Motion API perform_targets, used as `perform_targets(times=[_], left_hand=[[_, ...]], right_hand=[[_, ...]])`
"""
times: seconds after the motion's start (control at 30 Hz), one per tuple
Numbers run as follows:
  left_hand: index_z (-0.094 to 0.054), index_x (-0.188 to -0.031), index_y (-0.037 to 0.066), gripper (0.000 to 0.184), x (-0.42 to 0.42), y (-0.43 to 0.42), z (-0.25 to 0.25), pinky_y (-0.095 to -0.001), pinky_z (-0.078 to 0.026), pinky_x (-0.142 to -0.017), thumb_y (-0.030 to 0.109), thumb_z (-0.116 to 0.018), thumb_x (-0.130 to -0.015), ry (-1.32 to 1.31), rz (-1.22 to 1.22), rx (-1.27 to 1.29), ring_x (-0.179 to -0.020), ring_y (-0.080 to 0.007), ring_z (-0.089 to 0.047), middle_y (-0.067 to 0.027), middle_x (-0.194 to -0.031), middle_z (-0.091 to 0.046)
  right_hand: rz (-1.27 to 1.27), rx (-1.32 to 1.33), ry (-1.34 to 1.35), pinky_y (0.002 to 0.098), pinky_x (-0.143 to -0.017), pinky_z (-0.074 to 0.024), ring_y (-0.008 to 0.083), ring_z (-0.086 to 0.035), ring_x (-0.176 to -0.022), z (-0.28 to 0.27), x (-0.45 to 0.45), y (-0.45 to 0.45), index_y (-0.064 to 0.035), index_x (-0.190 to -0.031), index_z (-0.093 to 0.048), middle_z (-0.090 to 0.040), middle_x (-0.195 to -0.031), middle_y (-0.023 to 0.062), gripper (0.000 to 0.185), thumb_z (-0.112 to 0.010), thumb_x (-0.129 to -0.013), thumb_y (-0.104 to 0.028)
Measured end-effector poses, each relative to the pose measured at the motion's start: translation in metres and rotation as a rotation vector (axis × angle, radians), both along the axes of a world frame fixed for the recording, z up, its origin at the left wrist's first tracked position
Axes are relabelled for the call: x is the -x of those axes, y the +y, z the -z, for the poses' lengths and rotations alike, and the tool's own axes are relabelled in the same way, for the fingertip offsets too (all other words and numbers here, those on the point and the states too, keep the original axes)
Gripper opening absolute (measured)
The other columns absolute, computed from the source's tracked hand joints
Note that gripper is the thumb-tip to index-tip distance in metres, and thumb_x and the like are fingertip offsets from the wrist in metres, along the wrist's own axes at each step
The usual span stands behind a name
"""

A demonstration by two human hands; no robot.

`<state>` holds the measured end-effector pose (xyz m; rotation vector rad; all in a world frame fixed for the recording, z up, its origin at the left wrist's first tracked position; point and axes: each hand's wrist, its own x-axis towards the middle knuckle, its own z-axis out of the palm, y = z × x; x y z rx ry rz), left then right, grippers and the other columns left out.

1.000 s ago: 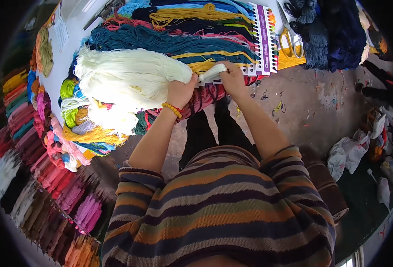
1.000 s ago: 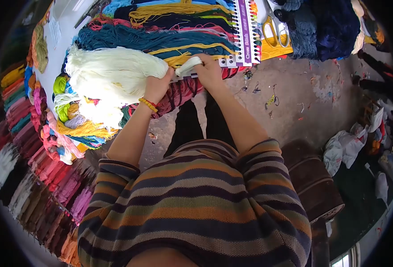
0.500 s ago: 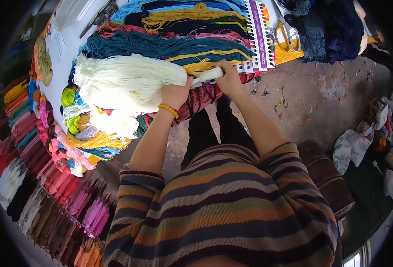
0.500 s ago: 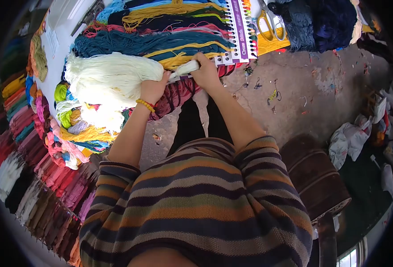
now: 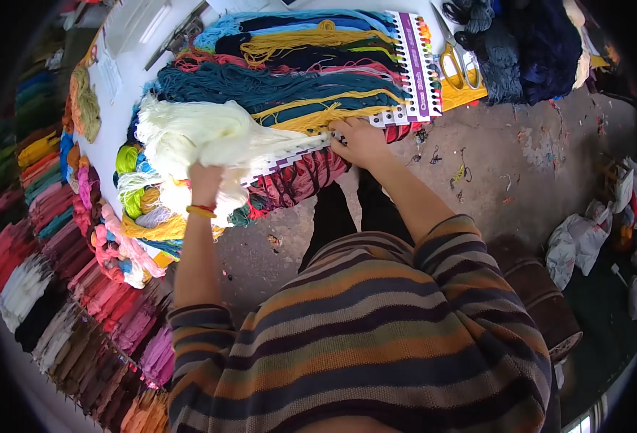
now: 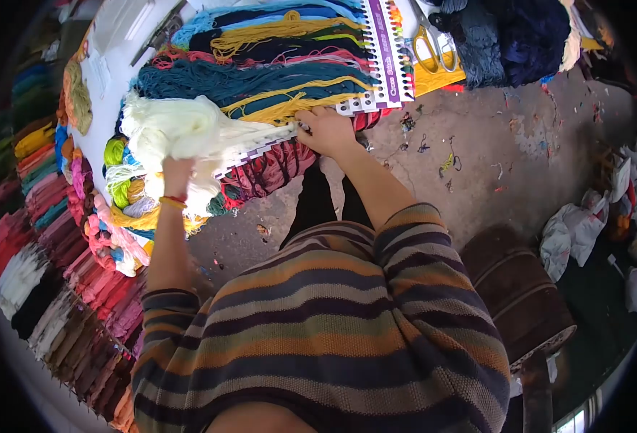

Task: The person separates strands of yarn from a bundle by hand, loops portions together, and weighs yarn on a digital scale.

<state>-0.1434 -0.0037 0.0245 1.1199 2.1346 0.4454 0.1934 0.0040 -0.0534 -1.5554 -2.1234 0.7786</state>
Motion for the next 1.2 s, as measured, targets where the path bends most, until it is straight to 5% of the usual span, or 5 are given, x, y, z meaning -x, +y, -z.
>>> perform_targets(times=[0.3, 0.5, 0.67, 0.8, 1.2], left_hand=[[-0.062, -0.086, -0.002, 0.023, 0.08, 0.092, -0.168, -0.0246, -0.037, -0.049, 0.015, -0.055, -0.074, -0.123, -0.142, -0.056, -0.056, -0.0133, -0.053, -0.0092, -0.071, -0.063], [-0.053, -0.108, 0.003, 0.03, -0.058, 0.041, -0.168, -0.0191, -0.03, -0.044, 0.024, -0.046, -0.088, -1.17, 0.073, 0.063, -0.047, -0.005, -0.035, -0.0031, -0.079, -0.056], [-0.047, -0.117, 0.001, 0.041, -0.134, 0.034, -0.15, -0.0238, -0.04, -0.062, 0.03, -0.045, -0.088, -1.665, 0.304, -0.122, -0.072, -0.0124, -0.047, -0.0105, -0.106, -0.052], [-0.037, -0.13, 0.012, 0.049, -0.136, 0.041, -0.16, -0.0393, -0.037, -0.093, 0.033, -0.048, -0.086, -1.842, 0.476, -0.082, -0.121, -0.0266, -0.035, -0.0115, -0.142, -0.017], [-0.024, -0.136, 0.007, 0.071, -0.108, 0.038, -0.159, -0.038, -0.022, -0.103, 0.034, -0.058, -0.08, -1.861, 0.527, -0.14, -0.131, -0.025, -0.017, -0.0071, -0.144, -0.012]], right_hand=[[-0.086, 0.376, 0.098, 0.0352, -0.066, -0.0464, 0.0256, -0.059, -0.076, -0.03, -0.017, 0.015, -0.0151, -0.106, -0.056, -0.06, -0.08, 0.0105, 0.033, -0.054, -0.075, -0.028], [0.061, 0.406, 0.378, 0.0343, -0.066, -0.0472, 0.0263, -0.061, -0.076, -0.095, -0.02, 0.011, -0.0082, -0.092, -0.06, -0.063, -0.083, 0.0117, 0.023, -0.054, -0.078, -0.026], [0.12, 0.337, 0.72, 0.027, -0.058, -0.0439, 0.0143, -0.056, -0.062, -0.16, 0.004, 0.013, -0.0013, -0.086, -0.059, -0.06, -0.071, 0.0083, 0.02, -0.057, -0.079, -0.02], [0.231, 0.398, 1.102, 0.0211, -0.054, -0.0367, 0.0053, -0.045, -0.06, -0.198, 0.024, 0.012, 0.0001, -0.083, -0.055, -0.053, -0.067, 0.0005, 0.017, -0.056, -0.082, -0.017], [0.224, 0.522, 0.993, 0.0273, -0.064, -0.0444, 0.0148, -0.055, -0.074, -0.198, 0.092, 0.013, 0.0044, -0.095, -0.056, -0.06, -0.087, 0.0098, 0.041, -0.069, -0.072, -0.027]])
